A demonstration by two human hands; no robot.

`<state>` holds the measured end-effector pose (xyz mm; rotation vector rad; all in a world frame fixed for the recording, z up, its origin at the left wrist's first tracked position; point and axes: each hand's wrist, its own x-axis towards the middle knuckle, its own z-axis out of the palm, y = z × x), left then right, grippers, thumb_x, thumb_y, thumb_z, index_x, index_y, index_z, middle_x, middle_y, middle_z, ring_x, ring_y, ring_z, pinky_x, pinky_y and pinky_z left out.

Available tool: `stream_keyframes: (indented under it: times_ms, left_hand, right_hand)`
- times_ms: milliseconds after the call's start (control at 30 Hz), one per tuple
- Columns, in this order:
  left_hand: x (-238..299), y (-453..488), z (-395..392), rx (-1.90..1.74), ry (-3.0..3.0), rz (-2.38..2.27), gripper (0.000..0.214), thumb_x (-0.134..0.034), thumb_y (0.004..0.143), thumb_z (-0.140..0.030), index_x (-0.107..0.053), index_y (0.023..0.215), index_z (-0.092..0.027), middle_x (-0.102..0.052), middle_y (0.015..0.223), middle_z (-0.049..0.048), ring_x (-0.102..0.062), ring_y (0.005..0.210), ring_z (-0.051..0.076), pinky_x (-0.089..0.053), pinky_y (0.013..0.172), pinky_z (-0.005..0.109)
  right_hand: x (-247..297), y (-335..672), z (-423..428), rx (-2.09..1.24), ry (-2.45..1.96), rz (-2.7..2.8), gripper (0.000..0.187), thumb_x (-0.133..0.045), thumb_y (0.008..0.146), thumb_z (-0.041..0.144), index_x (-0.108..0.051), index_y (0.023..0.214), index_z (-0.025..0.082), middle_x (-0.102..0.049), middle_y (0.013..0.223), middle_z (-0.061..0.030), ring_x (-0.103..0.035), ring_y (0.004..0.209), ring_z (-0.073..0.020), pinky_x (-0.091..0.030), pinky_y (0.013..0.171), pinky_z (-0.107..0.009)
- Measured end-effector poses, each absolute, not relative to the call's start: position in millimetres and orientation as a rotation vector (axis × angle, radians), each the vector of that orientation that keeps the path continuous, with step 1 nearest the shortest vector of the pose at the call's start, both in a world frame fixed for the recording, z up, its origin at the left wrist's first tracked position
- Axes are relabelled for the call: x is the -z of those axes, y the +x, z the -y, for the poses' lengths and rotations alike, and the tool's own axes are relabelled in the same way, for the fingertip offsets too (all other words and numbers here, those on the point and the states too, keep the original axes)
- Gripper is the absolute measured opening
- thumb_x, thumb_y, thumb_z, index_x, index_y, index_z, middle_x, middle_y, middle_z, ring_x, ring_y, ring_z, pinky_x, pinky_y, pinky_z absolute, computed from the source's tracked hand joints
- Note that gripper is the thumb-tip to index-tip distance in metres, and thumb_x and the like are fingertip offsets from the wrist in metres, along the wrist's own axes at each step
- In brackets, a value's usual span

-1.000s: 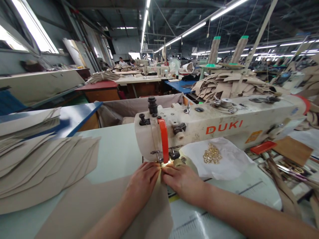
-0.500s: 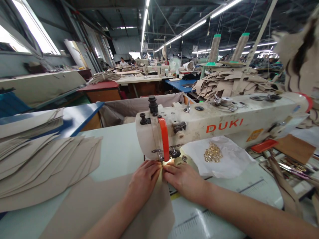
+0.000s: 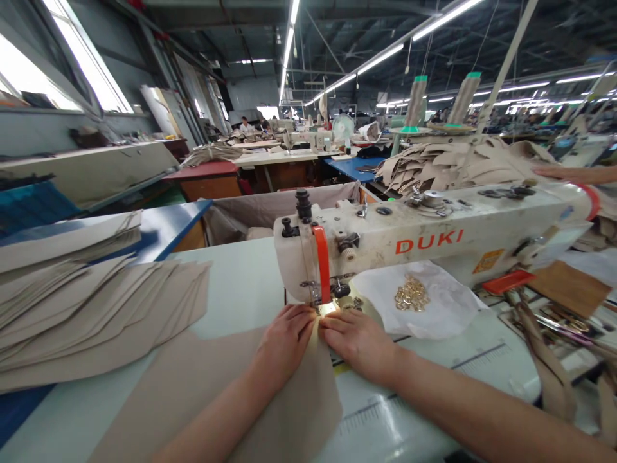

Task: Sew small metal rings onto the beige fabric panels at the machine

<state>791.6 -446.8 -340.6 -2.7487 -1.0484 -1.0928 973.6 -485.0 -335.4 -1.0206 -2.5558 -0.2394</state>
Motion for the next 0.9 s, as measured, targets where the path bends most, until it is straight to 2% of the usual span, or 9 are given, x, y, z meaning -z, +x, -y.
stream_keyframes:
  times_ms: [167, 333, 533, 700, 900]
  left_hand:
    - [342.6, 787.6, 451.2, 0.939, -2.697, 1.022, 0.028, -0.039, 0.092, -0.020, -0.066, 0.093, -0.013, -0.070, 0.093, 0.0088, -0.064, 0.089, 0.020, -0.055, 0.083, 0.035]
    - [345.7, 784.8, 452.8, 0.774, -2.676, 1.038, 0.030, -0.036, 0.093, -0.022, -0.065, 0.098, -0.015, -0.070, 0.100, 0.0080, -0.064, 0.094, 0.019, -0.054, 0.087, 0.033]
    - [342.8, 786.4, 453.6, 0.735, -2.726, 1.037, 0.034, -0.032, 0.094, -0.022, -0.065, 0.096, -0.015, -0.069, 0.099, 0.0091, -0.065, 0.093, 0.018, -0.054, 0.085, 0.030]
    - [344.1, 785.5, 450.7, 0.704, -2.735, 1.014, 0.038, -0.028, 0.094, -0.024, -0.065, 0.098, -0.014, -0.069, 0.100, 0.0099, -0.065, 0.094, 0.019, -0.054, 0.084, 0.031]
    - [347.1, 784.0, 446.5, 0.689, -2.774, 1.057, 0.034, -0.032, 0.093, -0.023, -0.065, 0.099, -0.015, -0.068, 0.104, 0.0098, -0.063, 0.099, 0.020, -0.052, 0.090, 0.034]
  right_hand:
    - [336.2, 974.2, 486.4, 0.210, -0.971, 2.623, 0.008, -0.053, 0.090, 0.021, -0.059, 0.093, 0.017, -0.065, 0.105, -0.0016, -0.054, 0.102, -0.0149, -0.040, 0.095, -0.028]
    - [334.5, 973.6, 485.5, 0.202, -0.989, 2.650, 0.009, -0.053, 0.091, 0.022, -0.060, 0.092, 0.018, -0.065, 0.104, -0.0018, -0.056, 0.099, -0.0155, -0.041, 0.094, -0.026]
    - [337.0, 973.7, 482.5, 0.193, -0.975, 2.665, 0.010, -0.052, 0.091, 0.023, -0.059, 0.094, 0.017, -0.065, 0.101, -0.0015, -0.055, 0.098, -0.0145, -0.041, 0.092, -0.026]
    - [340.5, 972.9, 478.1, 0.204, -0.955, 2.660, 0.013, -0.050, 0.092, 0.025, -0.060, 0.090, 0.017, -0.065, 0.098, -0.0022, -0.056, 0.094, -0.0158, -0.043, 0.088, -0.028]
    - [338.5, 972.5, 477.0, 0.197, -0.960, 2.649, 0.014, -0.049, 0.091, 0.022, -0.062, 0.091, 0.016, -0.065, 0.100, -0.0028, -0.056, 0.094, -0.0162, -0.043, 0.091, -0.027]
